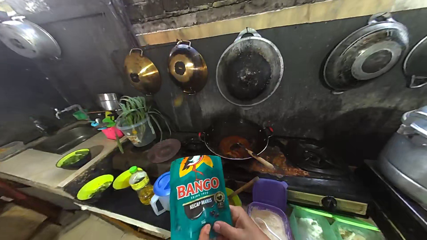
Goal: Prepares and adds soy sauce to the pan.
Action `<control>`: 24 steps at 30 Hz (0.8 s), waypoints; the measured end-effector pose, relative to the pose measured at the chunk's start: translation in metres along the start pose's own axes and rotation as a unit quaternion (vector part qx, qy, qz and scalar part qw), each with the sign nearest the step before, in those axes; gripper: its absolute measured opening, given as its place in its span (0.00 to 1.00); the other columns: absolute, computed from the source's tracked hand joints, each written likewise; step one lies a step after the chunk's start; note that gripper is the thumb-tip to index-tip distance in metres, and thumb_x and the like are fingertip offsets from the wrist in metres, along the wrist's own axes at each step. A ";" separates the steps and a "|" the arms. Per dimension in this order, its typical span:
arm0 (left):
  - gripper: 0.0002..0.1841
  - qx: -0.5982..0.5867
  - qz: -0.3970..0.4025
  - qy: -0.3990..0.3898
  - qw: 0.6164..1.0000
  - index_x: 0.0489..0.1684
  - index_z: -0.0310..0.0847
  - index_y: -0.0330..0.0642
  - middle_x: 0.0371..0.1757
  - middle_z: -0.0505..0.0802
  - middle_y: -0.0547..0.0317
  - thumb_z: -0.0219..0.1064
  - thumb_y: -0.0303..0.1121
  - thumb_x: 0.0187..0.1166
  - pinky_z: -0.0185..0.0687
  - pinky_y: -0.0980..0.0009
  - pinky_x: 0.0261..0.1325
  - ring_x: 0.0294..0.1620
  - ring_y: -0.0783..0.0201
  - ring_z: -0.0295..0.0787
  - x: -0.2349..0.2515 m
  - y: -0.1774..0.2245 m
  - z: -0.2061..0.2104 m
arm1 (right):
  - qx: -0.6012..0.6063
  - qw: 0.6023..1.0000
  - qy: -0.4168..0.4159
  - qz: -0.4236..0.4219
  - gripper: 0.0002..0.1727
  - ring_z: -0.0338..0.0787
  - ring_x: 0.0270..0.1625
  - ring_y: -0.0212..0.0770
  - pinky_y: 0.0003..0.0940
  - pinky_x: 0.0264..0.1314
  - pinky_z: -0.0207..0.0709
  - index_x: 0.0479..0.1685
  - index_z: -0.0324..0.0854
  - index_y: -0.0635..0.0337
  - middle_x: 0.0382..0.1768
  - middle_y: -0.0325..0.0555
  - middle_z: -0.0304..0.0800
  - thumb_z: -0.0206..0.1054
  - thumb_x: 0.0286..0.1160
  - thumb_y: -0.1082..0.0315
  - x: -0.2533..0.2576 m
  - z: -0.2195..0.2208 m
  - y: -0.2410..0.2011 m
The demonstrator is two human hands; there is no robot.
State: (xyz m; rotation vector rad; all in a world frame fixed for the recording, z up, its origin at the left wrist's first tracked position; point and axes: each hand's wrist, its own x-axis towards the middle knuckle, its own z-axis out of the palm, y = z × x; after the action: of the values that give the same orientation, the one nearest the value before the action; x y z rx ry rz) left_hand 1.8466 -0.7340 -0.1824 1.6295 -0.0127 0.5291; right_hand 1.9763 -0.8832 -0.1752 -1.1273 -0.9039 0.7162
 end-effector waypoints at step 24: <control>0.09 -0.056 -0.036 -0.172 0.983 0.53 0.83 0.38 0.32 0.92 0.69 0.59 0.33 0.90 0.85 0.75 0.34 0.26 0.77 0.84 0.060 -0.013 -0.122 | -0.130 0.973 0.186 0.034 0.07 0.88 0.21 0.30 0.28 0.23 0.84 0.48 0.85 0.60 0.27 0.37 0.92 0.67 0.80 0.67 0.067 0.088 0.008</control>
State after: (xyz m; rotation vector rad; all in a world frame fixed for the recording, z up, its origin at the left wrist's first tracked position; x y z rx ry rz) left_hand 1.8635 -0.5989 -0.1697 1.5867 -0.2354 0.1843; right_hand 1.9299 -0.7852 -0.1526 -1.4734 -0.6520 0.4256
